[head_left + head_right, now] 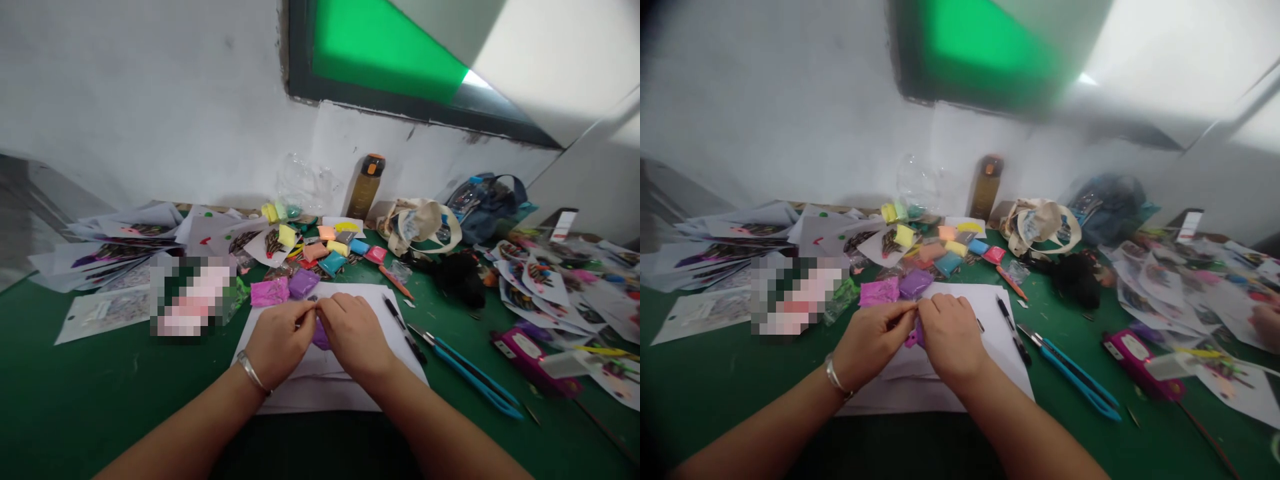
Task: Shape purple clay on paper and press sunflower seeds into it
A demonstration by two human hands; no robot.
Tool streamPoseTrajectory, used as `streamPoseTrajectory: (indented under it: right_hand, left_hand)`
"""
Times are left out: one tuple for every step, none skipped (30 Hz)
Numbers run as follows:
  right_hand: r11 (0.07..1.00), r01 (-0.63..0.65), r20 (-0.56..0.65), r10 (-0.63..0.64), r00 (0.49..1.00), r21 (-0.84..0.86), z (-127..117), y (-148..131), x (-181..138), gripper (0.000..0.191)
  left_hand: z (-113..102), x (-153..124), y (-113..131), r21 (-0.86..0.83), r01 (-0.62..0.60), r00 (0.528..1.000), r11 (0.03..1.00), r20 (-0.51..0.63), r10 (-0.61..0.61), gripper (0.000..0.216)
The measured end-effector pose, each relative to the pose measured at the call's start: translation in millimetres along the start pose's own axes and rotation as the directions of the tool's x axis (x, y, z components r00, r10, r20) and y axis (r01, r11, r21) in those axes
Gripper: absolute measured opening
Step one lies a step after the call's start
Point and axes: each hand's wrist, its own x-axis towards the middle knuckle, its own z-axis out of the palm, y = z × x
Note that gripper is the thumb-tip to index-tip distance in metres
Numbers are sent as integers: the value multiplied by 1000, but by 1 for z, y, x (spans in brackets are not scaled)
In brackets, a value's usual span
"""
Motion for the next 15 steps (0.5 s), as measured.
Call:
streamPoseTrajectory:
  right_hand:
    - [999,-23,-3,23,1000,49,-1,0,1,13]
    - [992,-46,-10,48,999,119,-3,1,1,16]
    - [977,-65,-21,71,997,202,-4,1,2,18]
    - [953,-79,-36,94,995,291,-6,2,2,19]
    - [923,-86,-55,115,992,375,-7,2,2,20]
    - [890,-87,-73,133,988,447,-8,3,3,20]
    - [860,-83,-89,148,985,503,-10,4,3,20]
    - [835,-78,-103,158,982,544,-11,5,2,21]
    - [815,-73,-116,170,979,575,-11,6,2,21]
    - [798,-72,-125,182,975,599,-12,7,2,22]
    - [784,-73,-133,194,972,617,-12,7,2,22]
    - [773,-74,-139,206,969,630,-13,7,2,22]
    - [766,-72,-146,212,966,639,-13,8,2,22]
    - [762,-68,-153,215,965,643,-13,8,2,22]
    - [764,-63,-163,216,963,642,-13,7,3,21]
  left_hand:
    - [0,0,0,-24,-10,1000,1000,-7,10,21]
    - [0,1,1,-51,-21,1000,998,-13,21,21]
    - [0,1,1,-81,-31,999,996,-13,31,20]
    - [1,1,1,-112,-39,999,993,-8,38,21]
    - [1,1,1,-144,-41,999,989,0,42,23]
    - [2,0,0,-175,-43,999,984,10,45,25]
    - [3,0,0,-203,-45,999,978,15,49,27]
    - [3,0,-1,-222,-48,998,974,17,53,28]
    - [4,0,-1,-233,-52,998,971,18,57,29]
    - [4,-1,-2,-237,-57,998,970,19,64,30]
    - [5,-1,-2,-237,-64,997,969,20,71,32]
    - [4,-1,-2,-231,-71,997,970,18,77,33]
    - [4,-1,-2,-223,-74,997,972,16,80,34]
    - [4,-1,-1,-216,-75,997,974,14,80,35]
    - [3,-1,0,-208,-72,997,975,8,75,34]
